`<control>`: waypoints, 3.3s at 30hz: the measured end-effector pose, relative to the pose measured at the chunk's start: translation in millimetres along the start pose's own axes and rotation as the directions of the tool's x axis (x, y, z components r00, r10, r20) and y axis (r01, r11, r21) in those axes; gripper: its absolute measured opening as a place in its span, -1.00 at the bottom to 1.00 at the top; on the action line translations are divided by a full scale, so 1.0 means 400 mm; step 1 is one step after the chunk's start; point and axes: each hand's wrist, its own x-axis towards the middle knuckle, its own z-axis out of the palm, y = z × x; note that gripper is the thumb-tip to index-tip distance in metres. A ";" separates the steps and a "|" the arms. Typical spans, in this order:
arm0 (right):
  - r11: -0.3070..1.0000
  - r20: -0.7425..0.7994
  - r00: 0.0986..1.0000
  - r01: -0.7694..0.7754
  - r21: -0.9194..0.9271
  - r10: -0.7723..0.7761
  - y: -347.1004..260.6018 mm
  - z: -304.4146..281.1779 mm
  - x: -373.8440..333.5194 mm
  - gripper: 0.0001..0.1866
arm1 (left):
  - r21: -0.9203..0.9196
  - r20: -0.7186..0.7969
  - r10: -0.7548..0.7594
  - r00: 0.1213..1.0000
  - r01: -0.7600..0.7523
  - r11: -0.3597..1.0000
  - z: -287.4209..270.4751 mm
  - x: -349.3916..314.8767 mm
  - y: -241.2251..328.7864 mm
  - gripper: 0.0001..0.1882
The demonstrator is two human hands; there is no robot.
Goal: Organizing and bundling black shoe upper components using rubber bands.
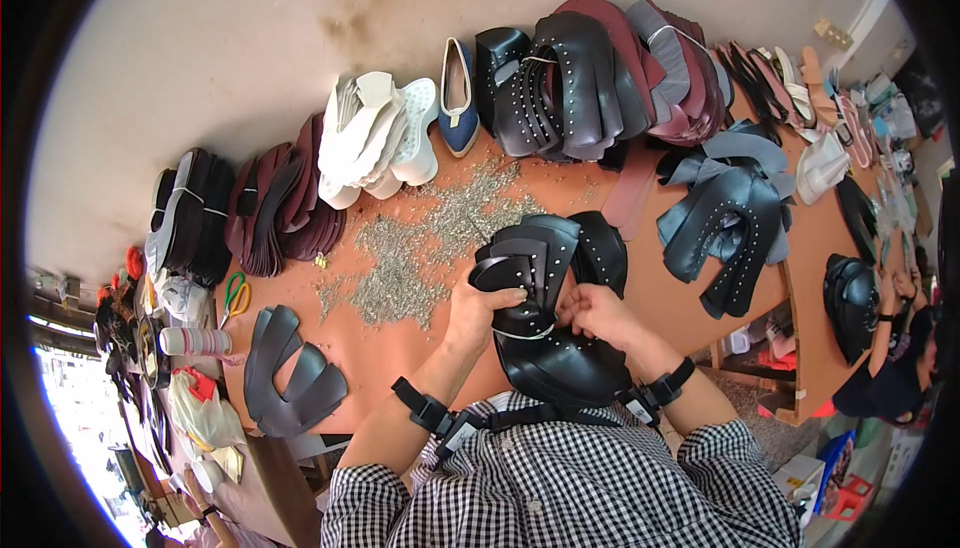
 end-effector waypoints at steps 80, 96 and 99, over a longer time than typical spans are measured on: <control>0.831 -0.019 0.838 0.538 -0.138 -0.546 0.029 0.041 -0.053 -0.73 | 0.582 0.798 0.098 0.595 -0.802 0.134 -0.013 -0.093 0.121 -0.72; 0.572 0.413 0.791 0.612 -0.546 -0.451 -0.038 0.058 -0.044 -0.52 | 0.611 0.396 0.034 0.918 -0.291 0.736 -0.077 -0.024 0.147 -0.10; 0.547 0.474 0.780 0.625 -0.557 -0.408 -0.044 0.054 -0.065 -0.54 | 0.744 0.430 -0.129 0.894 -0.270 0.611 -0.033 -0.054 0.178 -0.19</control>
